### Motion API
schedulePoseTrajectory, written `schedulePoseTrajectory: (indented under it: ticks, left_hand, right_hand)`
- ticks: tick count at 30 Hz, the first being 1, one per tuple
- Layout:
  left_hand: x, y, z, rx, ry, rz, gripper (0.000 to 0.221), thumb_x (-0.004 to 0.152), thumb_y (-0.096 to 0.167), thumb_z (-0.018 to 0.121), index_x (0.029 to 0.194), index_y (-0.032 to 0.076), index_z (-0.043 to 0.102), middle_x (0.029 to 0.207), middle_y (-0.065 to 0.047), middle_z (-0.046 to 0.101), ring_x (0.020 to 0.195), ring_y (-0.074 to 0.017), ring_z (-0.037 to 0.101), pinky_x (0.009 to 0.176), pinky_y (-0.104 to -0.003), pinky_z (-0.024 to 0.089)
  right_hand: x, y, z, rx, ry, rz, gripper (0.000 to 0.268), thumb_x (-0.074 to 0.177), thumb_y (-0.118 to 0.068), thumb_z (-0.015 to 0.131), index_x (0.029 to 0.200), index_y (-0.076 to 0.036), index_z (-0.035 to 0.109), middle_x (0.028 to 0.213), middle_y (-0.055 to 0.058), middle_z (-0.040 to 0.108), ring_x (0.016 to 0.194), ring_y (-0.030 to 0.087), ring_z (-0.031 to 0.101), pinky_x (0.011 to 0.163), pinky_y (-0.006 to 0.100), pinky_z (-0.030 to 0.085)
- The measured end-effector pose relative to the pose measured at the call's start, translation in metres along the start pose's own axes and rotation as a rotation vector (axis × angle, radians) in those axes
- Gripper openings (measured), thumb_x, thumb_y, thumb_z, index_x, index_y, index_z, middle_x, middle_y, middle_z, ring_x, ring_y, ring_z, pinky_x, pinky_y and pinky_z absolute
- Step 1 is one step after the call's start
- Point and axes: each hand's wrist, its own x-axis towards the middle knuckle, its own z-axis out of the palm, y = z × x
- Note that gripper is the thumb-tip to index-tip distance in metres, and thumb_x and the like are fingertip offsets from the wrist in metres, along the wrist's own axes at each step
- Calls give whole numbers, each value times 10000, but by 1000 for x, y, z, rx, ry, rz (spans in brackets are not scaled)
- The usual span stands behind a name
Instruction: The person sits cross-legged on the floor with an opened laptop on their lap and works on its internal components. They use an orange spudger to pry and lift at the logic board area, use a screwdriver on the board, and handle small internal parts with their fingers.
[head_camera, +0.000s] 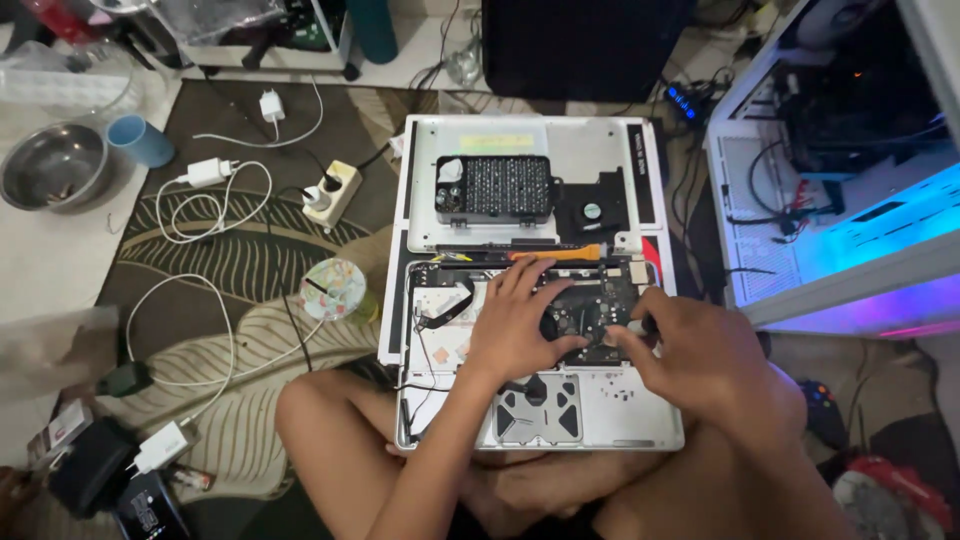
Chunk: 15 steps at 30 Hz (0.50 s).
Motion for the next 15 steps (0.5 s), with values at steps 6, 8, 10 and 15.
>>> schedulePoseTrajectory:
  ticks: [6, 8, 10, 15]
  left_hand:
    - [3, 17, -17, 92, -53, 8, 734, 750, 541, 784, 1373, 186, 632, 1532, -132, 463, 1528, -368, 275, 1208, -592, 185]
    - [0, 27, -26, 127, -67, 22, 653, 780, 477, 787, 1341, 165, 668, 1542, -156, 455, 1545, -390, 234, 1221, -643, 115]
    - [-5, 29, -24, 55, -46, 204, 442, 790, 380, 786, 1193, 202, 752, 1506, -123, 532, 1540, -356, 299, 1223, -651, 111]
    - [-2, 2, 14, -80, 16, 271, 308, 797, 404, 780, 1073, 267, 779, 1485, -55, 568, 1522, -321, 374, 1248, -629, 159]
  right_hand:
    - [-2, -1, 5, -100, 4, 39, 253, 934, -397, 608, 1101, -208, 607, 825, 68, 799, 841, 353, 782, 763, 497, 585]
    - [-2, 0, 7, -101, -2, 65, 247, 935, -411, 598, 1104, -230, 597, 840, 64, 804, 873, 353, 782, 787, 490, 588]
    - [-4, 3, 12, -89, 4, 90, 256, 919, -423, 621, 1099, -243, 591, 837, 48, 807, 896, 331, 781, 806, 476, 588]
    - [-4, 3, 12, -88, 55, 70, 253, 910, -431, 646, 1072, -242, 599, 784, 37, 785, 855, 319, 778, 795, 475, 587]
